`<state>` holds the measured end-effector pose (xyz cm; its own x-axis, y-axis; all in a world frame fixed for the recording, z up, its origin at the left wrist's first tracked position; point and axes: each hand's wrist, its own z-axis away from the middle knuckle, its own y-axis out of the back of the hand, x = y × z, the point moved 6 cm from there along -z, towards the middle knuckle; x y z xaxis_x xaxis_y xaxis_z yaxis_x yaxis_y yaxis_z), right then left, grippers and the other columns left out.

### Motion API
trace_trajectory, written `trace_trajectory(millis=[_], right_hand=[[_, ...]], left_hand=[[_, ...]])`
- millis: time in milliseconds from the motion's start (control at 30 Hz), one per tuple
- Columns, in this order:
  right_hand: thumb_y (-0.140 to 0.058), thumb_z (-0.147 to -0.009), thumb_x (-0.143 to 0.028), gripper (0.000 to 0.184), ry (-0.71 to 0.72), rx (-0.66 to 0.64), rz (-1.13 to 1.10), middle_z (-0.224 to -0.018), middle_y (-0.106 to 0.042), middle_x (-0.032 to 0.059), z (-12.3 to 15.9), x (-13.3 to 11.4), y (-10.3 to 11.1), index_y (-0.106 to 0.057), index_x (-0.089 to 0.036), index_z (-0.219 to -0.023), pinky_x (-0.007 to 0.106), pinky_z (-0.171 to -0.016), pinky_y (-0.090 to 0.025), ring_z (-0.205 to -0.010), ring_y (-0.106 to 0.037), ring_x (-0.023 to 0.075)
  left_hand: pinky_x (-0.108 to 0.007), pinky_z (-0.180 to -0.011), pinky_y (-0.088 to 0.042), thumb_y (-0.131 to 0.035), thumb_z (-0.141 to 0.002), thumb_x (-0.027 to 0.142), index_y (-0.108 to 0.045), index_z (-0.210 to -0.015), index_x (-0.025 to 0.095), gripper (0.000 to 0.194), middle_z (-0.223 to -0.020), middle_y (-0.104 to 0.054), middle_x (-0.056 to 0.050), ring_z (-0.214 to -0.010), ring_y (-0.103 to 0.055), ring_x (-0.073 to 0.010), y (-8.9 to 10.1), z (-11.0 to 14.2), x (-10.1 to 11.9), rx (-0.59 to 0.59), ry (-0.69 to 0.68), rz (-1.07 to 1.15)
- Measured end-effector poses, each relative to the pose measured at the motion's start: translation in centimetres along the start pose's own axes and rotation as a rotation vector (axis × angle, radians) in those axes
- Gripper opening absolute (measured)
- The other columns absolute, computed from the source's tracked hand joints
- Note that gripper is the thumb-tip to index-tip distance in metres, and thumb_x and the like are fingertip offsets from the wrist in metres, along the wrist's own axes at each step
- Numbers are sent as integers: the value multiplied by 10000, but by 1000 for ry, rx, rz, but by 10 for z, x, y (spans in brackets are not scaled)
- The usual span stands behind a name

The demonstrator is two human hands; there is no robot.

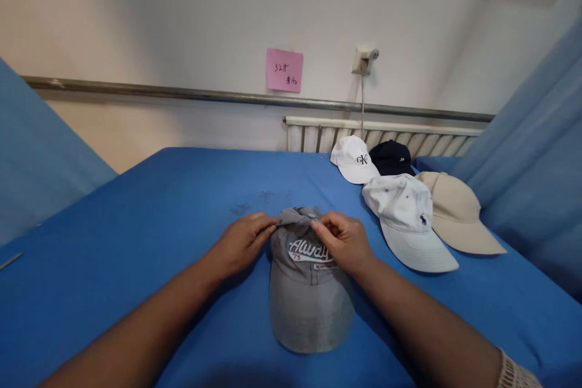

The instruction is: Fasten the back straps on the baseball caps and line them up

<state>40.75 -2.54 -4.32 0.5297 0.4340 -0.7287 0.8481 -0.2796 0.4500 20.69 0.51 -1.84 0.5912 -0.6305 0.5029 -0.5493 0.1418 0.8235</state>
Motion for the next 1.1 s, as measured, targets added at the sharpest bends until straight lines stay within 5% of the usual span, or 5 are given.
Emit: trace_trajectory(millis=[133,300,500,867,1100], right_hand=[[-600,-863,-433,343,-108,-28,-222,-498,-457,-59,0,8,-7,-559,-181,-634,206,-464,-284,-463,-383,78],[-603,-861,-408,319,-110,-17,-265,-507,-458,-60,2,8,-10,-563,-175,-647,204,-467,-288,-473,-387,76],[-599,-862,-415,320,-113,-6,-255,-512,-460,-59,3,11,-12,-562,-177,-652,204,-468,-292,-477,-393,79],[-605,-859,-422,273,-122,-8,-218,-523,-445,-66,1,18,-11,-575,-184,-727,205,-467,-295,-477,-389,86],[-624,-857,-344,165,64,-98,-32,-603,-516,-47,11,-14,-16,-607,-183,-830,219,-535,-336,-519,-435,94]], left_hand=[[-263,-679,-467,-422,-944,352,-664,-847,185,310,-801,-659,-15,-740,-612,-158,-2,1,2,-66,17,123],[-259,-601,-414,-503,-881,438,-615,-726,168,331,-683,-620,-10,-635,-557,-150,19,8,4,228,152,-61],[-246,-519,-318,-579,-824,453,-657,-742,193,284,-634,-619,2,-554,-523,-141,-4,10,19,32,173,-214],[-233,-569,-413,-503,-861,215,-559,-723,182,152,-632,-562,24,-565,-520,-106,10,19,34,195,-126,-55],[-403,-910,-471,-596,-841,233,-544,-1206,203,370,-1126,-658,-80,-1011,-612,-226,11,16,44,302,-247,-136]])
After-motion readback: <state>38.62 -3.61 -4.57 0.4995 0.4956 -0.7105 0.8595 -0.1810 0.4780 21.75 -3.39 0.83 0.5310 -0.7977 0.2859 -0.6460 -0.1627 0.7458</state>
